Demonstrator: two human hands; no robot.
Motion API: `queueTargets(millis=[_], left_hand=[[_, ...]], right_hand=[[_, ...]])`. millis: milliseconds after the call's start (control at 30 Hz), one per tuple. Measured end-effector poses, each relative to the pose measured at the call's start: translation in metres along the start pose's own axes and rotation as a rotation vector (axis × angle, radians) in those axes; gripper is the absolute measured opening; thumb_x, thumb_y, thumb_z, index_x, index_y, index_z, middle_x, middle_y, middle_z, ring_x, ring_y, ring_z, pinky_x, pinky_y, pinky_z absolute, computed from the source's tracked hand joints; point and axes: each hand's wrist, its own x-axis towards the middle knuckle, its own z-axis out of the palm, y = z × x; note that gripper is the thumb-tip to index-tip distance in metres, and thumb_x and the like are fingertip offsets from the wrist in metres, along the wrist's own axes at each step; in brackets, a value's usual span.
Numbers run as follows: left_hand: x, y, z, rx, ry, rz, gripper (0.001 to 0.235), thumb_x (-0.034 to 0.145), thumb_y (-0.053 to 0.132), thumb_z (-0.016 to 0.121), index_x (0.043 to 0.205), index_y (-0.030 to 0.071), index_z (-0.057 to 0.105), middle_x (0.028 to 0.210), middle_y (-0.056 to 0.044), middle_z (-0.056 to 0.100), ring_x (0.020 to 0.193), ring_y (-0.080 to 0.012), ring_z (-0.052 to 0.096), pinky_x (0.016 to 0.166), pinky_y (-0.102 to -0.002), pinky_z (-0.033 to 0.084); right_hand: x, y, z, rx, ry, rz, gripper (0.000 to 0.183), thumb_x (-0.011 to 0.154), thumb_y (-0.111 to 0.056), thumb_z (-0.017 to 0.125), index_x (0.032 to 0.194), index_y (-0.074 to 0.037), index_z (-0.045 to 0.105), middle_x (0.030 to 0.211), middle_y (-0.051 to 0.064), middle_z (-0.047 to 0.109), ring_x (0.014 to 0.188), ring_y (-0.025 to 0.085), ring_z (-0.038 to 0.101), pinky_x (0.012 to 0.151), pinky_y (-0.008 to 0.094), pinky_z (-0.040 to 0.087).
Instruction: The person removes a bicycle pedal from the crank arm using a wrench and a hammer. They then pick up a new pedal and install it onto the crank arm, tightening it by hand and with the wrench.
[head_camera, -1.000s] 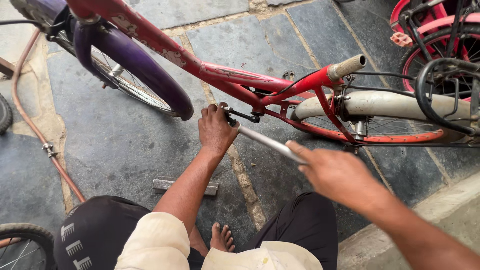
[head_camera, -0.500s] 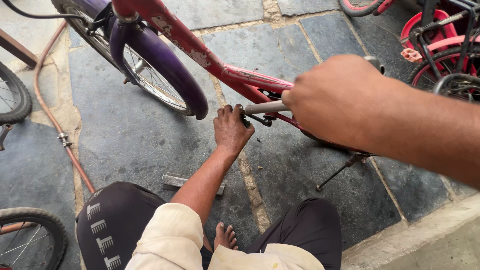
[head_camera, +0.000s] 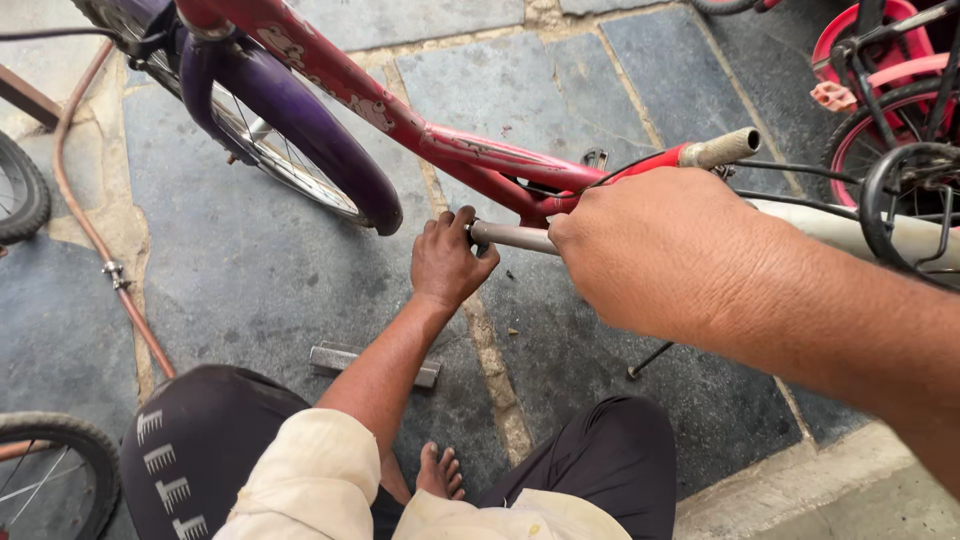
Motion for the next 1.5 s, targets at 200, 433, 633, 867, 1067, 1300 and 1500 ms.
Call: queueTargets(millis=[200, 433, 633, 867, 1067, 1300, 1500], left_hand=[[0.006, 0.005, -0.002, 0.045, 0.022, 0.009, 0.050, 0.075, 0.030, 0.076, 0.119, 0.008, 0.067, 0.096, -0.012, 0.066, 0.088, -0.0327, 0.066, 0.078, -0.047, 0.054], [0.005, 0.000, 0.002, 0.062, -0.026, 0.027, 0.061, 0.071, 0.033, 0.078, 0.123, 0.006, 0.064, 0.094, -0.012, 0.065, 0.085, -0.0311, 0.065, 0.077, -0.047, 0.054], [0.009, -0.021, 0.009, 0.170, 0.011, 0.018, 0.038, 0.078, 0.033, 0.076, 0.108, 0.015, 0.063, 0.093, -0.009, 0.061, 0.087, -0.0339, 0.059, 0.072, -0.051, 0.048], [0.014, -0.024, 0.003, 0.142, 0.085, 0.076, 0.046, 0.075, 0.027, 0.073, 0.114, 0.008, 0.058, 0.096, -0.014, 0.061, 0.087, -0.0376, 0.060, 0.073, -0.054, 0.048], [0.015, -0.022, -0.003, 0.129, -0.029, -0.021, 0.037, 0.076, 0.025, 0.071, 0.105, 0.009, 0.056, 0.095, -0.013, 0.060, 0.088, -0.0373, 0.060, 0.077, -0.053, 0.049], [0.024, -0.016, -0.006, 0.099, -0.115, -0.072, 0.041, 0.076, 0.025, 0.071, 0.109, 0.008, 0.056, 0.094, -0.013, 0.058, 0.087, -0.0352, 0.060, 0.077, -0.051, 0.050], [0.034, -0.030, 0.008, 0.073, -0.030, -0.019, 0.047, 0.073, 0.023, 0.073, 0.113, 0.006, 0.055, 0.094, -0.012, 0.057, 0.087, -0.0348, 0.059, 0.075, -0.051, 0.050]], right_hand=[[-0.004, 0.009, 0.005, 0.035, 0.008, 0.012, 0.017, 0.090, -0.013, 0.065, 0.102, -0.006, 0.074, 0.089, 0.012, 0.075, 0.076, 0.026, 0.076, 0.064, 0.044, 0.064], [-0.003, 0.017, 0.021, -0.015, -0.024, -0.102, 0.017, 0.090, -0.014, 0.066, 0.103, -0.007, 0.076, 0.087, 0.008, 0.072, 0.079, 0.024, 0.072, 0.063, 0.041, 0.061], [0.023, 0.025, 0.161, 0.422, 0.433, 0.102, 0.056, 0.087, -0.032, 0.068, 0.142, -0.028, 0.057, 0.105, 0.008, 0.068, 0.077, 0.029, 0.072, 0.069, 0.043, 0.059], [0.041, 0.005, 0.228, 0.740, 0.399, 0.147, 0.061, 0.089, -0.034, 0.066, 0.149, -0.037, 0.052, 0.093, 0.010, 0.073, 0.091, 0.033, 0.070, 0.083, 0.048, 0.055], [0.046, 0.015, 0.211, 0.736, 0.287, 0.125, 0.064, 0.094, -0.035, 0.063, 0.155, -0.036, 0.044, 0.089, 0.009, 0.071, 0.094, 0.032, 0.069, 0.086, 0.048, 0.053], [0.063, 0.018, 0.238, 0.757, 0.051, 0.201, 0.066, 0.099, -0.043, 0.060, 0.160, -0.046, 0.037, 0.091, 0.006, 0.066, 0.091, 0.026, 0.070, 0.086, 0.045, 0.054], [0.136, -0.002, 0.362, 1.087, 0.245, 0.179, 0.072, 0.091, -0.037, 0.069, 0.157, -0.043, 0.043, 0.086, 0.004, 0.075, 0.079, 0.022, 0.079, 0.078, 0.041, 0.061]])
